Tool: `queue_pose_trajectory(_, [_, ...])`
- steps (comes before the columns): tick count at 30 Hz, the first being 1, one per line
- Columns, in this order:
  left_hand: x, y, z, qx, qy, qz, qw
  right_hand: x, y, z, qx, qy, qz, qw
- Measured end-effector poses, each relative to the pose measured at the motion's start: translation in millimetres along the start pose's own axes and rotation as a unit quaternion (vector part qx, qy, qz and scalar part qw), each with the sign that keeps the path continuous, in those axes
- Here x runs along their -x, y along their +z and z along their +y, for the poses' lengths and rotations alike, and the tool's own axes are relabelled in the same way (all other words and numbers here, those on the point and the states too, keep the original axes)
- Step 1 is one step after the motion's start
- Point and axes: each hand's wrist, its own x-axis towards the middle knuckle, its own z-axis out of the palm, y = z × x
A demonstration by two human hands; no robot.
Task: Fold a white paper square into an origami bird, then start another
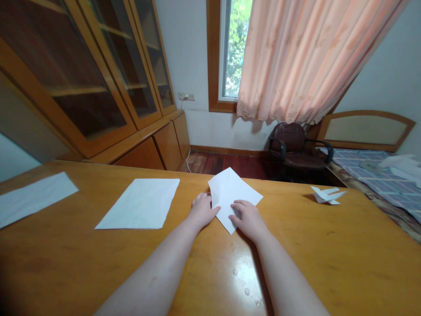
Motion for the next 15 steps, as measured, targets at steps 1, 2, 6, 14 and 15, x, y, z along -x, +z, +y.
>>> queue_pose_trajectory(1, [0.1, 0.8, -0.5, 0.005, 0.002, -0.002, 1.000, 0.3, 0.1, -0.3, 0.002, 0.000, -0.001, 1.000])
queue_pose_trajectory(2, [0.2, 1.6, -1.0, 0.009, 0.007, -0.005, 1.000, 0.4, 0.2, -0.5, 0.003, -0.001, -0.001, 1.000])
queue_pose_trajectory(6, [0.6, 2.4, -1.0, 0.023, 0.022, -0.008, 0.999, 0.1, 0.1, -0.1, -0.001, 0.002, -0.004, 1.000])
queue_pose_trajectory(14, [-1.5, -4.7, 2.2, 0.066, -0.027, 0.020, 0.997, 0.2, -2.1, -1.4, -0.035, -0.008, -0.020, 0.999])
queue_pose_trajectory(15, [-2.0, -4.4, 1.6, 0.071, -0.038, 0.023, 0.996, 0.4, -2.1, -1.6, -0.041, -0.010, -0.022, 0.999])
